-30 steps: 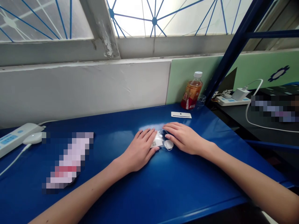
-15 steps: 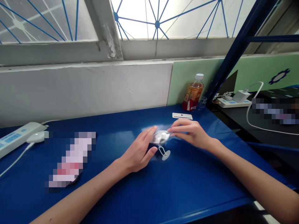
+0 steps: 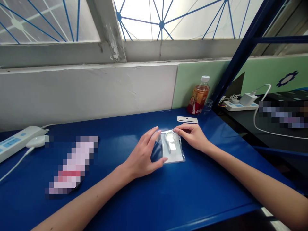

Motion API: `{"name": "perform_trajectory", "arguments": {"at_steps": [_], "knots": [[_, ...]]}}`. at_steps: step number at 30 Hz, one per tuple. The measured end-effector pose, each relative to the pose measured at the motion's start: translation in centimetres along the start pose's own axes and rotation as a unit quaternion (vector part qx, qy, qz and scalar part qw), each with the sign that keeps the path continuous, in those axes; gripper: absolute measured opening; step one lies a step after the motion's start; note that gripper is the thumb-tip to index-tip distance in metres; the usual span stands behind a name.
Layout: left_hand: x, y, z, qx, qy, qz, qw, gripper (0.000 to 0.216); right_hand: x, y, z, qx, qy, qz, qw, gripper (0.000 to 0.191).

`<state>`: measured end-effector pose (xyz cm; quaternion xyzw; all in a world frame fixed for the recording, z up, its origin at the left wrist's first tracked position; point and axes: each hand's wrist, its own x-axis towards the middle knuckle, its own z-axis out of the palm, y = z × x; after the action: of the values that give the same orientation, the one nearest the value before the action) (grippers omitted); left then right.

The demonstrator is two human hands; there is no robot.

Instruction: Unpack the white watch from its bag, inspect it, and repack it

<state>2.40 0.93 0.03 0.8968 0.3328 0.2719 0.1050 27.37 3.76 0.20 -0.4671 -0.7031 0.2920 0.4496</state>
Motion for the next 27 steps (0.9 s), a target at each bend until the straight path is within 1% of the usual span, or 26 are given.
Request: {"name": "perform_trajectory", "arguments": {"at_steps": [3,6,8,9,10,11,13,16,18,23,27], "knots": [[0.1,0.0,0.0,0.018,-0.055,0.011,0.998,0.094,-0.3,0.1,0.8,-0.014,-0.018,0.014,1.000,0.024],[0.3,0.0,0.0,0.011,-0.091,-0.005,0.996,0.102,-0.5,0.1,0.9,-0.050,-0.037,0.009,0.998,0.024],[0.4,0.0,0.0,0.010,-0.108,-0.023,0.994,0.100,-0.5,-0.1,0.3,-0.110,-0.054,-0.039,0.992,0.024],[0.4,0.0,0.0,0.011,-0.114,-0.032,0.993,0.098,-0.5,-0.3,-0.2,-0.146,-0.066,-0.072,0.984,0.026],[0.5,0.0,0.0,0.012,-0.118,-0.040,0.992,0.095,-0.4,-0.5,-0.7,-0.191,-0.085,-0.116,0.971,0.031],[0.5,0.0,0.0,0.014,-0.120,-0.046,0.992,0.092,-0.4,-0.8,-1.3,-0.225,-0.118,-0.143,0.956,0.038],[0.4,0.0,0.1,0.017,-0.121,-0.050,0.991,0.089,-0.5,-1.4,-2.3,-0.241,-0.191,-0.160,0.938,0.054],[0.3,-0.1,0.2,0.023,-0.118,-0.052,0.991,0.091,-0.8,-1.9,-2.9,-0.262,-0.265,-0.157,0.914,0.078],[0.3,-0.3,0.2,0.024,-0.123,-0.056,0.991,0.092,-1.0,-1.8,-2.8,-0.275,-0.288,-0.149,0.905,0.089],[0.6,-0.9,-0.6,0.014,-0.167,-0.046,0.985,0.093,-1.3,-0.9,-2.2,-0.267,-0.299,-0.122,0.908,0.101],[0.7,-1.2,-0.9,0.022,-0.176,-0.037,0.983,0.099,-1.5,-0.4,-2.1,-0.282,-0.323,-0.114,0.896,0.108]]}}
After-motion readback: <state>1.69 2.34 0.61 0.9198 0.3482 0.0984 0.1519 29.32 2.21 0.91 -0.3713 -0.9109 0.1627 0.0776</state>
